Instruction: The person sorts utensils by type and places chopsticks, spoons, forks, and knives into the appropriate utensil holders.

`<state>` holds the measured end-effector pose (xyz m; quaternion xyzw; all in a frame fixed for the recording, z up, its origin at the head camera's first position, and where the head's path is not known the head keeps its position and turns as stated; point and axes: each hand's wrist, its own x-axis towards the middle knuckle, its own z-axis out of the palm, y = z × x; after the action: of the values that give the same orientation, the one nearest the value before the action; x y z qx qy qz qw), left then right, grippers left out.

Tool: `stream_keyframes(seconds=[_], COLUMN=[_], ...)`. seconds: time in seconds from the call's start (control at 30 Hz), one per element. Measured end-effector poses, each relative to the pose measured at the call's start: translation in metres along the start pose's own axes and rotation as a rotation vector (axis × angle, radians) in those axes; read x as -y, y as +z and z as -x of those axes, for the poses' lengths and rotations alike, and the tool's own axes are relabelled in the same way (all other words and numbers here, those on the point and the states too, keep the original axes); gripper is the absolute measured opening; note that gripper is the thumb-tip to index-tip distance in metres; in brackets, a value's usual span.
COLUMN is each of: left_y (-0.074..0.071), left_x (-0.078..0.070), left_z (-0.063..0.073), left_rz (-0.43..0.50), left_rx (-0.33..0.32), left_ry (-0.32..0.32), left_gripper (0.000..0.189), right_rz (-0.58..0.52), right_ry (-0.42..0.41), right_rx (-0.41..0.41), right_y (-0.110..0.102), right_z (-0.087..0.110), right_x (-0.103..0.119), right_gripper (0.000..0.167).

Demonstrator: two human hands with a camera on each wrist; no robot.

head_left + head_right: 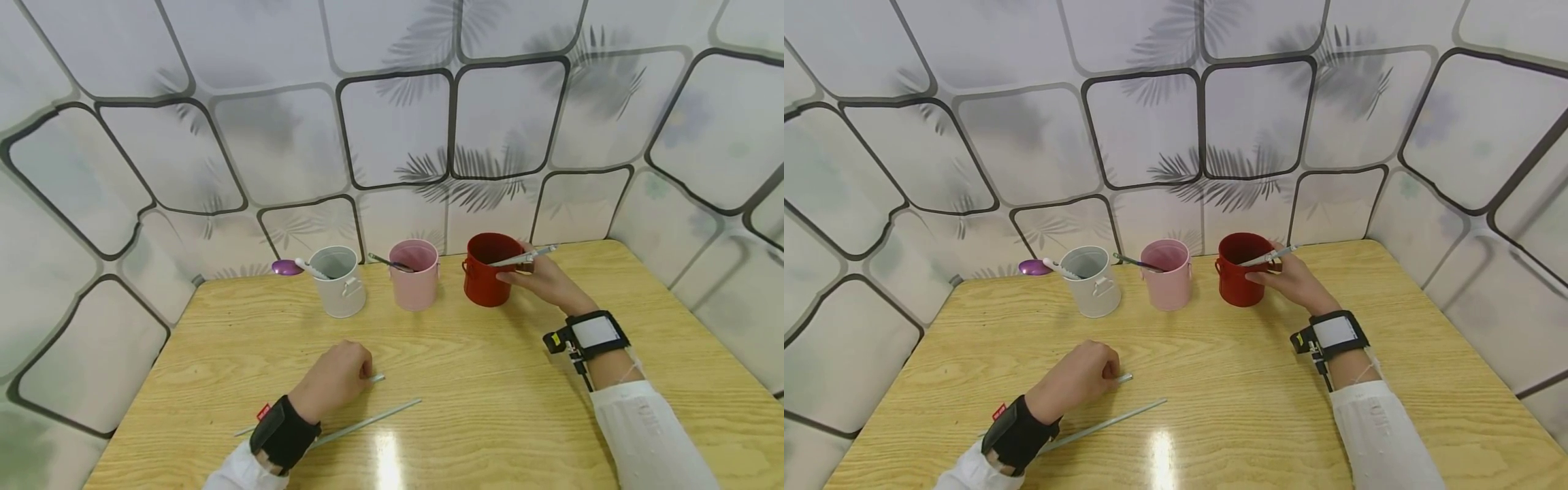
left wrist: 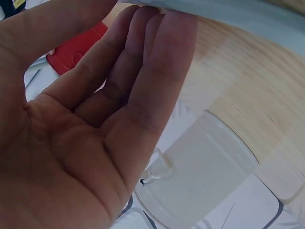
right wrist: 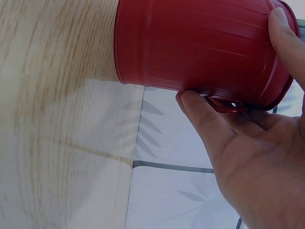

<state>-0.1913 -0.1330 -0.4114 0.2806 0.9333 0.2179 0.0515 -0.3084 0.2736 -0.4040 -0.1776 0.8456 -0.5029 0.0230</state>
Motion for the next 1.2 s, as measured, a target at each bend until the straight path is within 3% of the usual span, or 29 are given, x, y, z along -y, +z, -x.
stream_keyframes(seconds=[0.6, 0.93, 1.2], left_y=[0.001, -0.003, -0.010], left_x=[0.001, -0.002, -0.009], left_z=[0.000, -0.001, -0.001], left_rz=[-0.020, -0.079, -0.099], left_rx=[0.006, -0.073, -0.124], left_ry=[0.030, 0.015, 0.044], left_gripper=[0.027, 0.020, 0.018], right_rz=[0.018, 0.034, 0.035], right_ry=[0.004, 0.004, 0.005], right_rx=[0.000, -0.004, -0.007], right_y=[-0.001, -0.001, -0.001], right_z=[-0.001, -0.001, -0.001], right_x=[-0.002, -0.001, -0.001], right_gripper=[0.074, 0.072, 0.072])
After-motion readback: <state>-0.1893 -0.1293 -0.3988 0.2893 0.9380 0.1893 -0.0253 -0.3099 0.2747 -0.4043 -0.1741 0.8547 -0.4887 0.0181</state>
